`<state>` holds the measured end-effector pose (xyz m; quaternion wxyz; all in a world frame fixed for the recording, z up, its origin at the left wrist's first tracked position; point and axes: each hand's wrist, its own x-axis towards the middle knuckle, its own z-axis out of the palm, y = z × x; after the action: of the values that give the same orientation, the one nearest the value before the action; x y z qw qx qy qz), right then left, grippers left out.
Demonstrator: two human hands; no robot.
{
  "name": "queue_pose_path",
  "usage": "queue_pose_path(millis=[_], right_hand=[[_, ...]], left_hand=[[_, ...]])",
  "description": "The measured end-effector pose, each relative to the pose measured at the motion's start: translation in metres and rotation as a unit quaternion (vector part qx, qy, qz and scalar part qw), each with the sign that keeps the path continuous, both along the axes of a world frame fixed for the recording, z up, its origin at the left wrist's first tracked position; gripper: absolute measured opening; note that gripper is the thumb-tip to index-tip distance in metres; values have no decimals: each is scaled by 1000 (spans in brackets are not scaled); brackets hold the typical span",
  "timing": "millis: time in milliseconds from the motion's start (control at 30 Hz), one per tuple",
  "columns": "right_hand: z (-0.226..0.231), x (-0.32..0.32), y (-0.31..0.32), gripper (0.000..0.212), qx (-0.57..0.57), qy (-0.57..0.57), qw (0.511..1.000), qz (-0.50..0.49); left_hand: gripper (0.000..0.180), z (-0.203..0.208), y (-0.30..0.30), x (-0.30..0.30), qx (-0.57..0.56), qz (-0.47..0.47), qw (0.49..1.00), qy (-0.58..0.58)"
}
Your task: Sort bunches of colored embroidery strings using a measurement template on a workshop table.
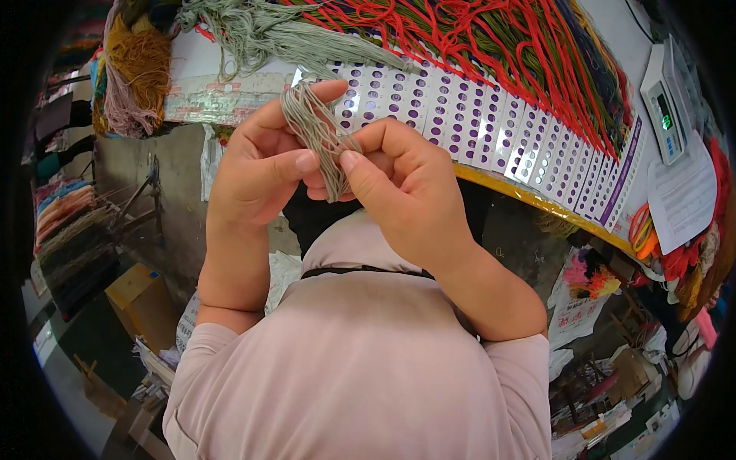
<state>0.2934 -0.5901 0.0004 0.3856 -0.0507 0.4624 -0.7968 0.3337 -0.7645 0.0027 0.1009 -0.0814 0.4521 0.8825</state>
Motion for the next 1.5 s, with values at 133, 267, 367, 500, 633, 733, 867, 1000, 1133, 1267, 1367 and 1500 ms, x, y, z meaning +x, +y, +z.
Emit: queue_pose_path(millis=[133, 267, 367, 500, 633, 733, 867, 1000, 1133, 1267, 1367, 1500], right_hand=[[-1, 0, 0, 11, 9, -10, 1000, -7], [0, 0, 0, 12, 15, -4, 1000, -4], [-1, 0, 1, 12, 6, 0, 1000, -8], [-1, 0, 1, 12, 7, 0, 1000, -2], [-3, 2, 0, 14, 8, -6, 1000, -17], [-5, 2, 0, 16, 8, -28, 999, -14], [2, 2, -6, 16, 46, 3, 999, -3], [4, 1, -7, 14, 78, 25, 997, -1], [0, 3, -8, 13, 60, 24, 998, -23], [-3, 4, -7, 12, 38, 17, 999, -16], [-4, 5, -8, 13, 34, -9, 999, -28], [-1, 6, -8, 13, 55, 10, 998, -12]], left_hand=[[50, -1, -3, -1, -17, -6, 1000, 1], [53, -2, -4, -1, -21, -12, 1000, 4], [52, -2, -3, 0, -19, -9, 1000, 1], [51, -2, -3, 0, -20, -4, 1000, 3], [50, 0, -2, 0, -25, 2, 1000, 1], [48, 3, -2, -1, -48, 7, 999, -2], [46, 8, -5, -2, -100, 13, 995, -4], [47, 13, -5, -3, -94, 11, 995, -9], [47, 12, -6, -4, -126, 22, 992, 10], [47, 13, -7, -3, -144, 28, 989, 9], [46, 13, -4, -3, -133, 37, 990, 8], [47, 16, -4, -3, -146, 41, 988, 3]])
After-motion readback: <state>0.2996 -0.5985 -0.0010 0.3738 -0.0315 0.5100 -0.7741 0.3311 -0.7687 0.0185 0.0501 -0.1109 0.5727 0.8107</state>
